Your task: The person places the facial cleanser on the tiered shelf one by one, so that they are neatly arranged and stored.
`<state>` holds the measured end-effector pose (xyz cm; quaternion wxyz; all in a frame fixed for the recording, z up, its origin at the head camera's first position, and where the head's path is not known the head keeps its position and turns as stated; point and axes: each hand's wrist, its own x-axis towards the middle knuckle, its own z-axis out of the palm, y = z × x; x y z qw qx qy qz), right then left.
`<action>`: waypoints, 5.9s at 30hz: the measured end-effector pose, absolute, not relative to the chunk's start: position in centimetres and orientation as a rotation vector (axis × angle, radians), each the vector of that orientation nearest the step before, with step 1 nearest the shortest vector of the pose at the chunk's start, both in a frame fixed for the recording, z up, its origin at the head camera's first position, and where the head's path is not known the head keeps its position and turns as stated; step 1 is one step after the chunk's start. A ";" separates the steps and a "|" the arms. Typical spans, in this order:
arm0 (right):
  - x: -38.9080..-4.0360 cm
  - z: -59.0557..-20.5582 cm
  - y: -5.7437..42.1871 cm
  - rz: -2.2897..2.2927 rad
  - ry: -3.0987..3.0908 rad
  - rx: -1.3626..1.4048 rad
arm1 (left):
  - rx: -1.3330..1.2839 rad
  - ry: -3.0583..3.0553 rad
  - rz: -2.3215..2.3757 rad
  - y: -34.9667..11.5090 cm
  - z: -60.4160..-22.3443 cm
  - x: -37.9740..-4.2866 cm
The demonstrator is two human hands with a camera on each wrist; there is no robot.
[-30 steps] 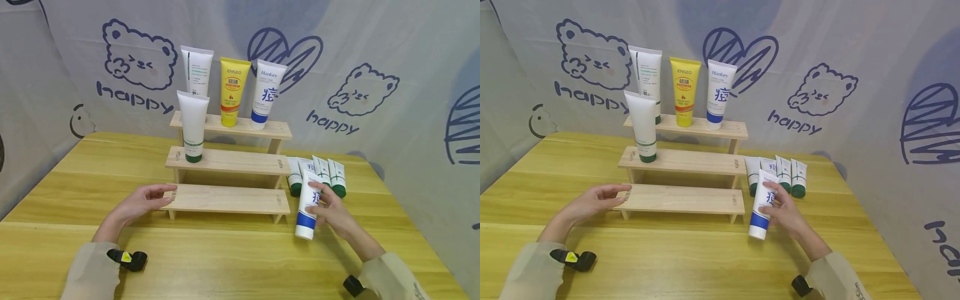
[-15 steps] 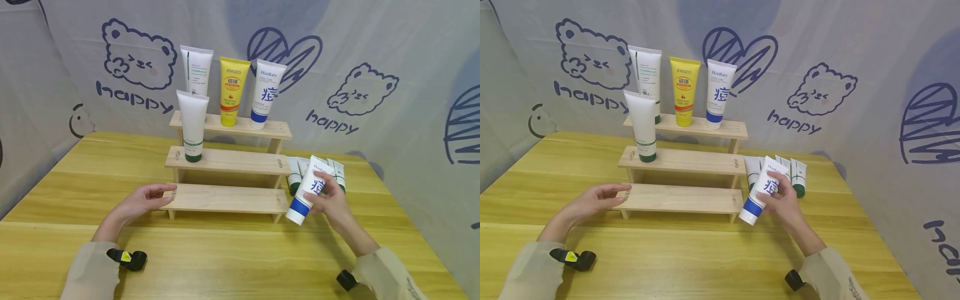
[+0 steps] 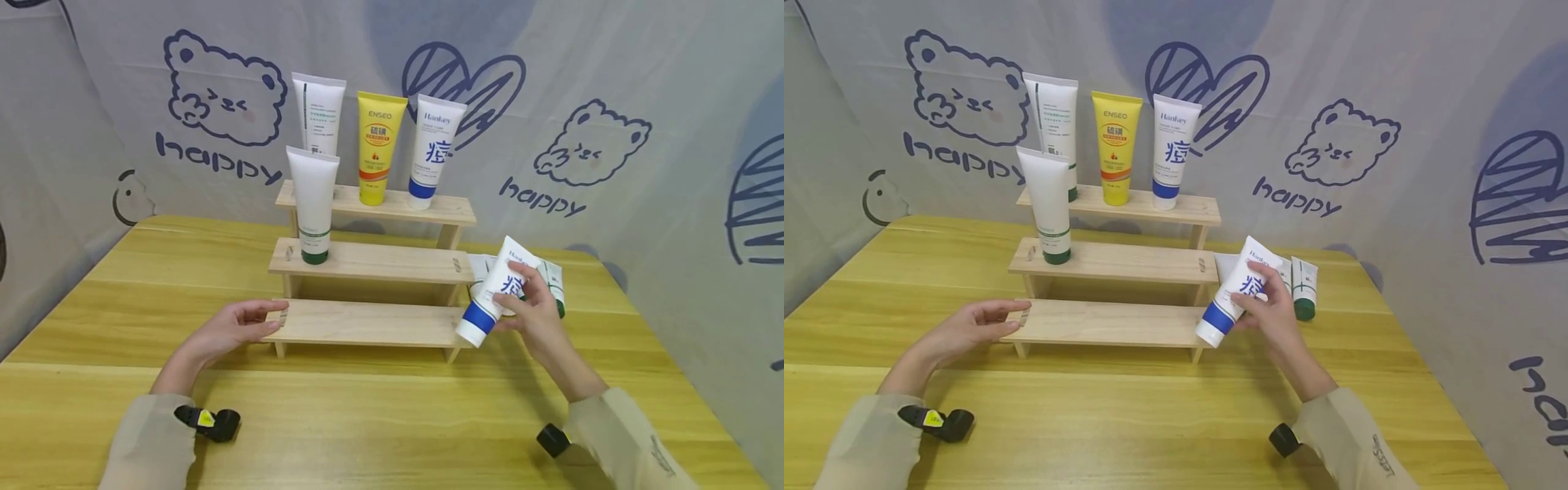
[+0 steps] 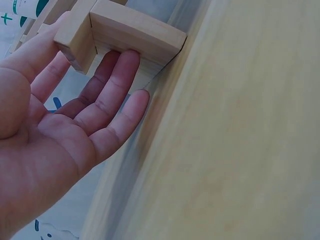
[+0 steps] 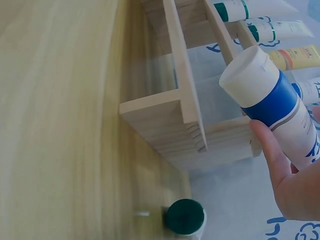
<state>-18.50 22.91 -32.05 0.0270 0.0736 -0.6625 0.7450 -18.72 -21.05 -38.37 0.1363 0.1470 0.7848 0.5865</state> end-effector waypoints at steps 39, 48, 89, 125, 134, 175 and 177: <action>-21.9 -27.9 14.4 2.236 -1.929 0.412 | 0.407 2.257 1.709 -21.0 -38.3 -18.6; -23.0 -27.5 12.3 2.135 -1.935 0.475 | 0.411 2.251 1.715 -21.1 -38.4 -18.5; -26.2 -27.9 7.1 1.481 -2.009 1.037 | 0.393 2.282 1.687 -20.8 -38.0 -18.6; -23.7 -30.6 12.1 1.669 -2.010 0.834 | 0.418 2.286 1.688 -20.9 -38.2 -18.5; -21.5 -30.0 13.0 1.701 -2.096 0.704 | 0.411 2.289 1.682 -21.0 -38.2 -18.4; -23.1 -40.6 27.1 1.828 -2.007 0.711 | 0.399 2.293 1.687 -20.8 -38.2 -18.5; -24.1 -42.2 28.6 1.820 -2.024 0.680 | 0.401 2.302 1.676 -20.8 -38.2 -18.4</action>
